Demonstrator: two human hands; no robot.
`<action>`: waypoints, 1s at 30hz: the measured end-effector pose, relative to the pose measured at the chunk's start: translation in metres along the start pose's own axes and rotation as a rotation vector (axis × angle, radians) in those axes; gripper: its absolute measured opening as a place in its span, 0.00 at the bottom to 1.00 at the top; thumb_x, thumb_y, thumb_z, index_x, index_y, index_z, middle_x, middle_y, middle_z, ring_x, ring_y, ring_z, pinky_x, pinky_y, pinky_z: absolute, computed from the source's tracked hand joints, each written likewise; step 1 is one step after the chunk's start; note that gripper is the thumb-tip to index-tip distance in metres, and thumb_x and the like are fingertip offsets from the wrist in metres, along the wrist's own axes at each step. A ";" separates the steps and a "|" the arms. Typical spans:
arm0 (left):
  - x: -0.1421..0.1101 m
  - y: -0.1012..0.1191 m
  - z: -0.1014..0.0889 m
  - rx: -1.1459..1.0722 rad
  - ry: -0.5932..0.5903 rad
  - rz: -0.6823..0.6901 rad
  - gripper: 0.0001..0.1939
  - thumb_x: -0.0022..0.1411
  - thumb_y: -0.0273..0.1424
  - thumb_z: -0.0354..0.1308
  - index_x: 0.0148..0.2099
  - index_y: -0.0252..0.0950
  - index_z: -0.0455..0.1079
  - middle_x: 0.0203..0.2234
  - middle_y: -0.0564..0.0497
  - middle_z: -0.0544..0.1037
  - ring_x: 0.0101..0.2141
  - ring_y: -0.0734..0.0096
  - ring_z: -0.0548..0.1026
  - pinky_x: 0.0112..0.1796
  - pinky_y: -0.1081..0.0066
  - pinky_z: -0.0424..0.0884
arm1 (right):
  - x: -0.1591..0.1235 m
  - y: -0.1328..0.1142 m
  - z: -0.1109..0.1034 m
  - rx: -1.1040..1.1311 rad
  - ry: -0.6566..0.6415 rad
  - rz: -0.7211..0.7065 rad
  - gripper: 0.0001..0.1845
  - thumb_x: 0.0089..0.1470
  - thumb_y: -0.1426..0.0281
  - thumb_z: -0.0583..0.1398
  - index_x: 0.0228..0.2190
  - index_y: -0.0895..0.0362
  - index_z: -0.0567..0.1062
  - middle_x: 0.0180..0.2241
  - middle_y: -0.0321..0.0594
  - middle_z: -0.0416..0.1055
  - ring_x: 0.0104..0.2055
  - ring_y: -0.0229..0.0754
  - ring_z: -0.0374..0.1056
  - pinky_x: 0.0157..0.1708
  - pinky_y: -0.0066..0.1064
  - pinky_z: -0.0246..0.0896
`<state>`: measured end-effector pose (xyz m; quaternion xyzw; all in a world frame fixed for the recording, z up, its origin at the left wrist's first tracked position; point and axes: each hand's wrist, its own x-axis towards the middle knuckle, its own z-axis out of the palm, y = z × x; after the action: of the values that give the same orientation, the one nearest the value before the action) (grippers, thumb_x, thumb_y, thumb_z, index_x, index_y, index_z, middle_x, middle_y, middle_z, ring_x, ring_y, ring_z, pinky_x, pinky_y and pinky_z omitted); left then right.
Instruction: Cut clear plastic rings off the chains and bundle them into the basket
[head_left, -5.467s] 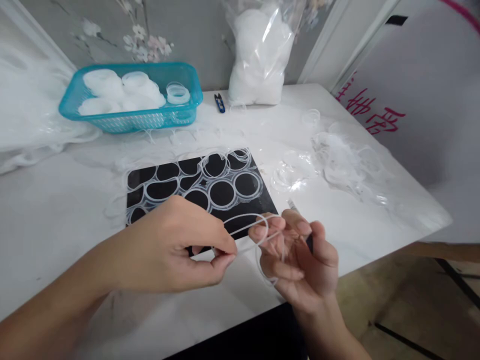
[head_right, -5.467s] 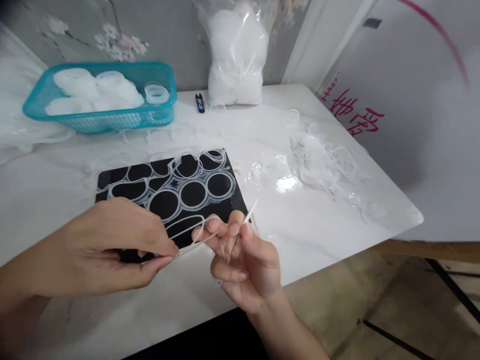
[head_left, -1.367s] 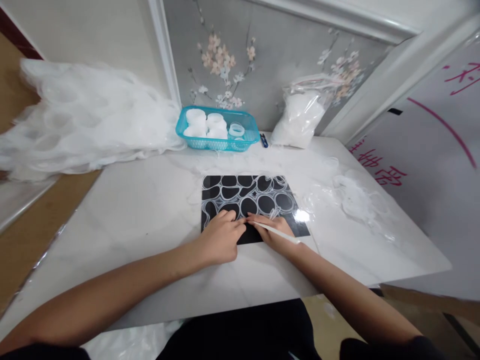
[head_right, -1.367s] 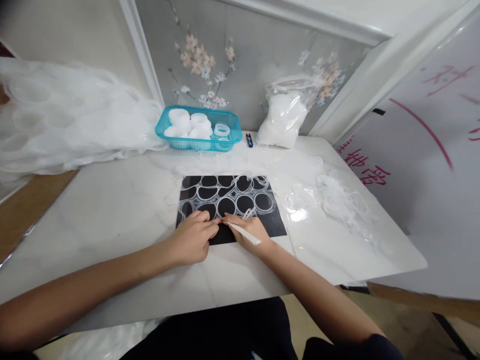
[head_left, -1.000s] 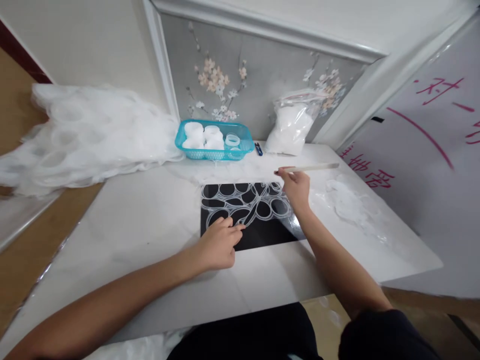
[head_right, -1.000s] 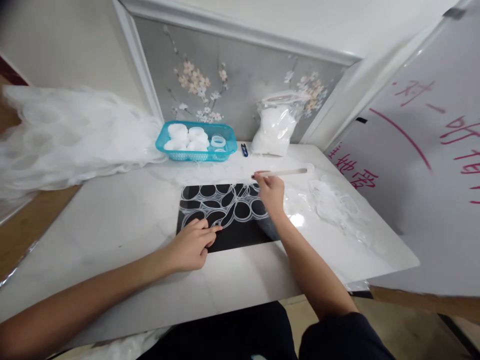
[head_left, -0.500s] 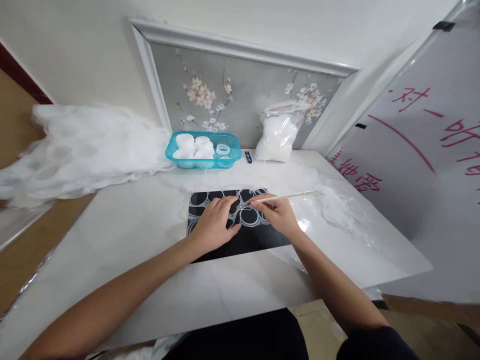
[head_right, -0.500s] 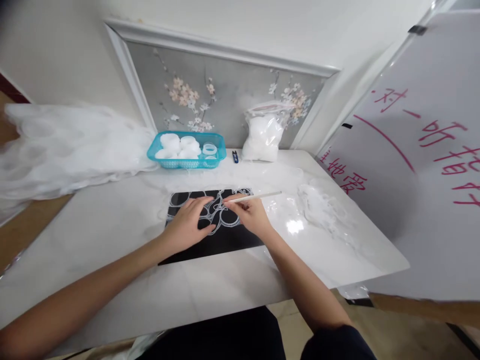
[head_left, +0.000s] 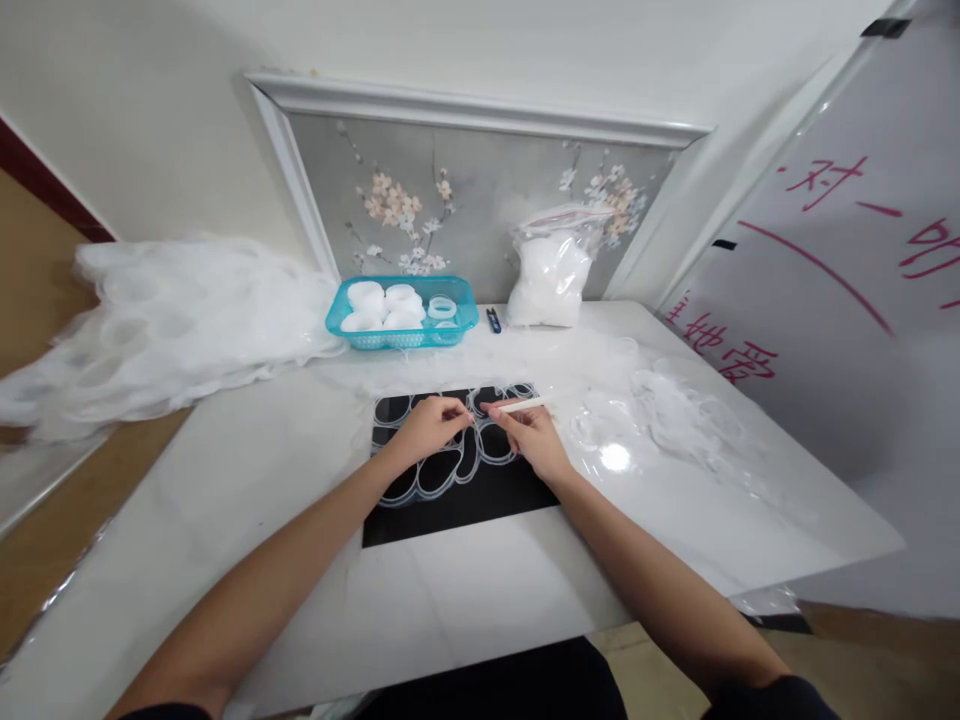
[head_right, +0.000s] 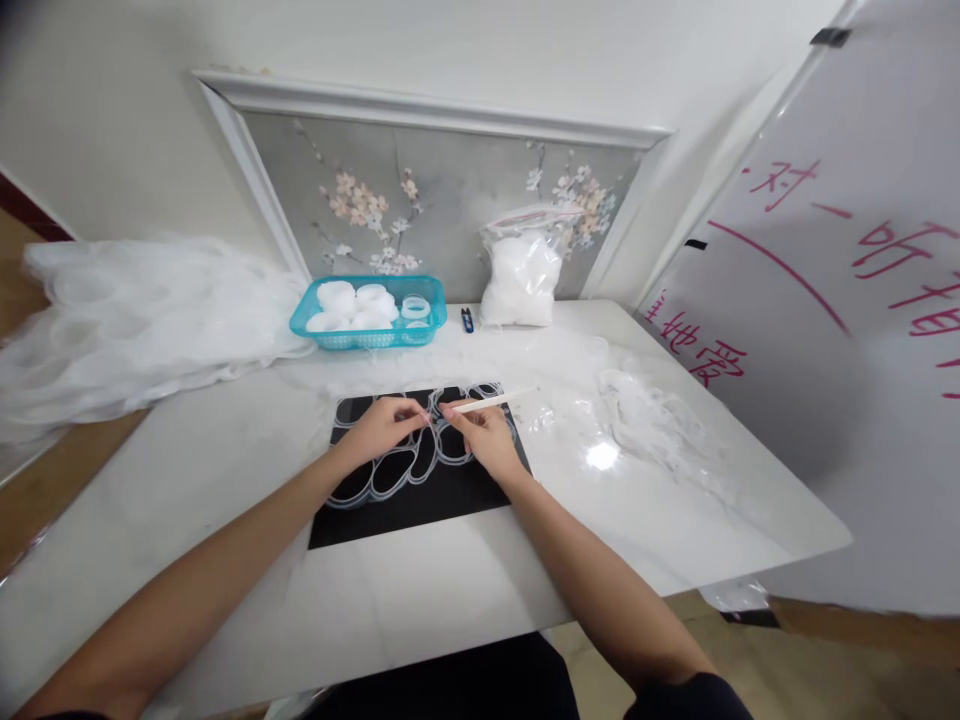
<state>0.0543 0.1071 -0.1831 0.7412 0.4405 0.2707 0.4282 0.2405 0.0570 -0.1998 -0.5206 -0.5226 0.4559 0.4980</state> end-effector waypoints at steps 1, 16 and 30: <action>0.001 -0.001 0.000 -0.073 0.007 -0.014 0.11 0.56 0.38 0.60 0.28 0.37 0.76 0.23 0.51 0.77 0.27 0.66 0.73 0.32 0.70 0.64 | 0.002 0.003 0.001 -0.007 -0.009 0.013 0.21 0.50 0.53 0.63 0.33 0.58 0.79 0.11 0.28 0.57 0.13 0.32 0.50 0.14 0.28 0.44; -0.003 0.004 0.001 -1.093 0.035 -0.224 0.07 0.47 0.26 0.63 0.32 0.31 0.77 0.33 0.44 0.81 0.35 0.61 0.79 0.41 0.62 0.74 | 0.002 0.014 0.009 -0.200 -0.144 -0.031 0.22 0.53 0.52 0.59 0.33 0.59 0.77 0.12 0.27 0.58 0.14 0.32 0.52 0.15 0.26 0.44; -0.008 0.007 0.018 -1.141 0.336 -0.243 0.28 0.47 0.14 0.62 0.52 0.35 0.71 0.39 0.48 0.79 0.35 0.65 0.81 0.44 0.60 0.76 | 0.003 0.016 0.004 -0.055 -0.063 0.017 0.21 0.51 0.50 0.61 0.30 0.57 0.76 0.13 0.30 0.63 0.12 0.33 0.53 0.13 0.27 0.46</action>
<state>0.0673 0.0916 -0.1857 0.2862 0.3691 0.5265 0.7104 0.2378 0.0614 -0.2162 -0.5240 -0.5460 0.4619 0.4626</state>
